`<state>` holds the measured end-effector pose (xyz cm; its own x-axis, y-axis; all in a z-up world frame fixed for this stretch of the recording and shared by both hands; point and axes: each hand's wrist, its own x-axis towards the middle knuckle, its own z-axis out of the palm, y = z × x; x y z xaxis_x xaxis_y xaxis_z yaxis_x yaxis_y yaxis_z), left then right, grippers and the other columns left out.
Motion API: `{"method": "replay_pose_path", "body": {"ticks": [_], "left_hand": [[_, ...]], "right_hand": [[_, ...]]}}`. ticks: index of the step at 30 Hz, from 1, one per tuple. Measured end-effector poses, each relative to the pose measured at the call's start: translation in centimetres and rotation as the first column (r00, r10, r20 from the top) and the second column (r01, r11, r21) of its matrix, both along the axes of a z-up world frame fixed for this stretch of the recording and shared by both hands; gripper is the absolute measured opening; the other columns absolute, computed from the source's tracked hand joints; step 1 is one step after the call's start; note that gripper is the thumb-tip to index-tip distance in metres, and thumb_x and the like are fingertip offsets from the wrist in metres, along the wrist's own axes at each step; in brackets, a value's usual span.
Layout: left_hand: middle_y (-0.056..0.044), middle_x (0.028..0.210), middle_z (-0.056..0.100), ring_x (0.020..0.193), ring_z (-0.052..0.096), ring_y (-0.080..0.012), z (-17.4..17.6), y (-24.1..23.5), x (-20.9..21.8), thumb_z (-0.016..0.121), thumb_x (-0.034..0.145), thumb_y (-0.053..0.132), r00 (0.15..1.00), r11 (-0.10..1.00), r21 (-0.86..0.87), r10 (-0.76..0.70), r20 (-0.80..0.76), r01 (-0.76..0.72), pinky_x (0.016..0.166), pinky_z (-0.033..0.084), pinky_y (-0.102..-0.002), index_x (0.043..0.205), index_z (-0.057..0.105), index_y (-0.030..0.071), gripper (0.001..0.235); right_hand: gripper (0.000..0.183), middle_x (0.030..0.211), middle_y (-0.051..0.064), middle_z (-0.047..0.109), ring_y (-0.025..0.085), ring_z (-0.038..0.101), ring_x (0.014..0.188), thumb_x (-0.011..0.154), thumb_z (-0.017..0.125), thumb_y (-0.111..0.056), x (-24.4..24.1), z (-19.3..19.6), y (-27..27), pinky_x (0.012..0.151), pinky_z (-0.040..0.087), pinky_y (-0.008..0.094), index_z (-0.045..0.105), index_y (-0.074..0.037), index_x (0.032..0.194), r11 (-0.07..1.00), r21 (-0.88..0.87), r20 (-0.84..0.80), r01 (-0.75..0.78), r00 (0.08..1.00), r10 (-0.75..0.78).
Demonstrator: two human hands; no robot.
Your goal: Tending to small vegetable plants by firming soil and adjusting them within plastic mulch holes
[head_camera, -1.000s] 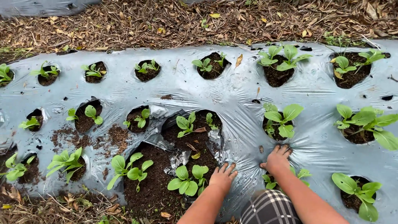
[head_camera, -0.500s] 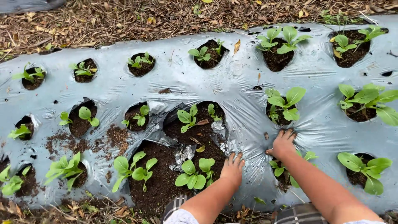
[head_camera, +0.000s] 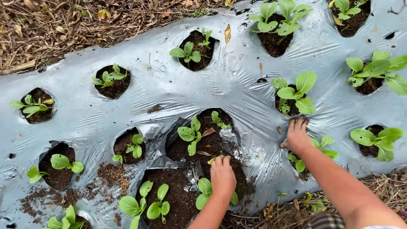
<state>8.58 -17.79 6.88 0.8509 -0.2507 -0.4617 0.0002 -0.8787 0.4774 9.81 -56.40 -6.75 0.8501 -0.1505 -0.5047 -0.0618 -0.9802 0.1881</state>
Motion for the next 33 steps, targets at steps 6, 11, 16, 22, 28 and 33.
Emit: {"method": "replay_pose_path", "body": {"ticks": [6, 11, 16, 22, 28, 33], "left_hand": [[-0.016, 0.134, 0.047, 0.113, 0.052, -0.0384, -5.4, 2.3, 0.4, 0.073, 0.088, 0.010, 0.968, 0.963, 0.098, 0.251, -0.006, -0.250, 0.090, 0.054, -0.050, 0.134, 0.052, 0.015, 0.051], [-0.015, 0.111, 0.055, 0.098, 0.056, -0.0386, -11.8, 4.2, -1.0, 0.065, 0.084, 0.000, 0.945, 0.976, -0.054, 0.216, 0.246, -0.210, 0.086, 0.049, -0.049, 0.110, 0.059, 0.015, 0.031], [-0.004, 0.096, 0.055, 0.092, 0.063, -0.0278, -4.7, 3.8, -3.1, 0.071, 0.086, 0.004, 0.884, 0.907, -0.382, 0.316, 0.346, -0.175, 0.079, 0.057, -0.041, 0.098, 0.059, 0.016, 0.020], [0.000, 0.098, 0.058, 0.096, 0.062, -0.0162, 13.3, 8.2, -4.8, 0.064, 0.095, 0.006, 0.990, 0.813, -0.570, 0.140, -0.009, -0.120, 0.083, 0.056, -0.031, 0.099, 0.064, 0.018, 0.012], [-0.008, 0.103, 0.060, 0.096, 0.064, -0.0230, 9.1, 17.1, 2.4, 0.070, 0.091, 0.009, 0.798, 0.669, -0.529, 0.603, -0.025, -0.522, 0.080, 0.058, -0.037, 0.106, 0.065, 0.010, 0.015], [-0.008, 0.107, 0.054, 0.098, 0.065, -0.0327, -6.3, 17.4, 5.5, 0.062, 0.095, 0.003, 0.923, 0.873, -0.327, 0.386, 0.011, -0.361, 0.082, 0.064, -0.048, 0.108, 0.056, 0.012, 0.016]], "right_hand": [[0.155, 0.158, 0.050, -0.001, 0.069, 0.004, 0.145, 0.062, 0.090, -0.074, 0.1, 0.1, 0.2, 0.121, 0.015, 0.062, 0.005, 0.014, 0.157, 0.997, -0.068, -0.203, 0.041, 0.978, -0.055], [0.149, 0.164, 0.040, -0.008, 0.059, -0.003, 0.152, 0.065, 0.093, -0.061, 0.8, 2.4, 1.0, 0.122, 0.016, 0.061, 0.000, 0.005, 0.160, 0.978, 0.042, -0.188, 0.203, 0.963, -0.192], [0.148, 0.161, 0.042, 0.010, 0.064, 0.015, 0.147, 0.053, 0.096, -0.059, -1.6, 0.8, 0.2, 0.124, 0.019, 0.064, 0.018, 0.008, 0.159, 0.990, 0.116, 0.067, 0.083, 0.994, -0.091], [0.050, 0.147, 0.012, 0.058, 0.033, 0.057, 0.136, 0.090, 0.069, -0.020, 0.1, 10.1, 17.9, 0.114, 0.047, 0.044, 0.061, -0.016, 0.139, 0.930, 0.316, 0.513, -0.188, 0.858, -0.001], [0.058, 0.142, 0.005, 0.053, 0.031, 0.060, 0.124, 0.090, 0.071, -0.021, 6.5, 7.2, 31.9, 0.096, 0.061, 0.044, 0.051, -0.022, 0.144, 0.822, 0.503, 0.359, -0.267, 0.930, 0.083], [0.027, 0.103, -0.001, 0.054, 0.030, 0.070, 0.092, 0.086, 0.074, -0.030, 5.9, 2.7, 32.1, 0.070, 0.065, 0.043, 0.057, -0.022, 0.106, 0.877, 0.410, 0.307, -0.252, 0.943, 0.128]]}}
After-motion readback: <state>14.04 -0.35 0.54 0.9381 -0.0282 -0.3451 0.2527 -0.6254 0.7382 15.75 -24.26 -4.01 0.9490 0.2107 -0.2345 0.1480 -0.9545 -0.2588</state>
